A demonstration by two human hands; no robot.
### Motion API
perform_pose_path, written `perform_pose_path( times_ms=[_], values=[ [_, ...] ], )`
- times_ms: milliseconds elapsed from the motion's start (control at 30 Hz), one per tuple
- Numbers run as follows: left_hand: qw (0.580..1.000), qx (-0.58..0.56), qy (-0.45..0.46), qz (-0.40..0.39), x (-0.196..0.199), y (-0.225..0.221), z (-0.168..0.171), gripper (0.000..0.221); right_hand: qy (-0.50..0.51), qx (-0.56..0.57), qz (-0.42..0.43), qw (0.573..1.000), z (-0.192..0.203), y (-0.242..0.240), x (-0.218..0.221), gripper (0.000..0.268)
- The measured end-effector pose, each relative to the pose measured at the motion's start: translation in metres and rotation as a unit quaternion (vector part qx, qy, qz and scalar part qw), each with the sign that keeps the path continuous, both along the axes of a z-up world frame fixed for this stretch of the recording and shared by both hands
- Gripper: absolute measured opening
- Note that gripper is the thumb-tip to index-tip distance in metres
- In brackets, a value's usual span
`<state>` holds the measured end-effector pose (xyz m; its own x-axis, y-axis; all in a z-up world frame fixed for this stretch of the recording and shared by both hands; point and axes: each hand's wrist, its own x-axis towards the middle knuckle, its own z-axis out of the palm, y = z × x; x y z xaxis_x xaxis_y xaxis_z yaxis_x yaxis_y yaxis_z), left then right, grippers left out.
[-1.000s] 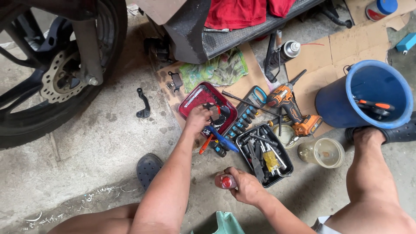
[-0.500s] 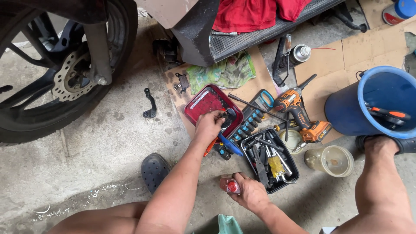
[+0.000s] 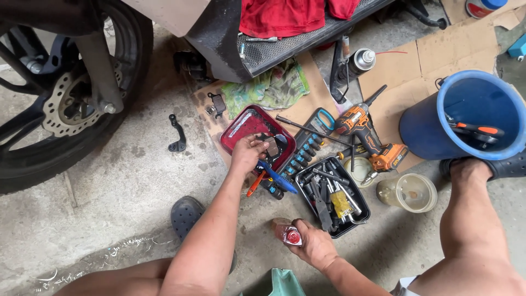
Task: Cleaning and maintaining a motorcycle brake caliper using tools and cleaning spray.
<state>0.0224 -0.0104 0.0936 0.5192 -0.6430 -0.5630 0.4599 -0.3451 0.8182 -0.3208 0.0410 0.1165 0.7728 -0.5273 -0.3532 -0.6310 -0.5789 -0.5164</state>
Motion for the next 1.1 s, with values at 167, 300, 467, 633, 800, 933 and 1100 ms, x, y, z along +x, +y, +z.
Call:
perform_pose_path(
  times_ms=[167, 300, 467, 633, 800, 933, 1100],
  values=[
    [0.999, -0.042, 0.010, 0.017, 0.004, 0.003, -0.018, 0.041, -0.017, -0.005, -0.002, 1.000, 0.001, 0.000, 0.001, 0.053],
    [0.999, -0.032, 0.013, 0.015, 0.003, 0.002, -0.010, 0.045, 0.014, -0.001, -0.005, 1.000, -0.001, 0.000, 0.001, 0.056],
    [0.996, 0.021, -0.083, 0.030, 0.007, 0.003, 0.020, 0.036, 0.006, 0.002, -0.007, 1.000, 0.000, 0.001, 0.001, 0.055],
    [0.983, 0.097, -0.100, 0.119, 0.069, 0.017, 0.064, 0.023, 0.003, 0.001, -0.017, 1.000, -0.005, 0.005, 0.001, 0.053],
    [0.952, 0.011, -0.140, 0.271, 0.159, 0.026, 0.001, 0.009, -0.040, 0.001, -0.013, 0.999, -0.009, 0.006, -0.001, 0.054],
    [0.944, 0.110, -0.228, 0.214, 0.194, 0.009, -0.027, 0.018, -0.044, 0.002, -0.022, 0.999, -0.018, 0.009, -0.004, 0.056],
    [0.920, 0.208, -0.320, 0.083, 0.231, -0.026, -0.076, 0.029, -0.010, 0.032, -0.007, 0.999, -0.031, 0.012, -0.011, 0.052]
  ],
)
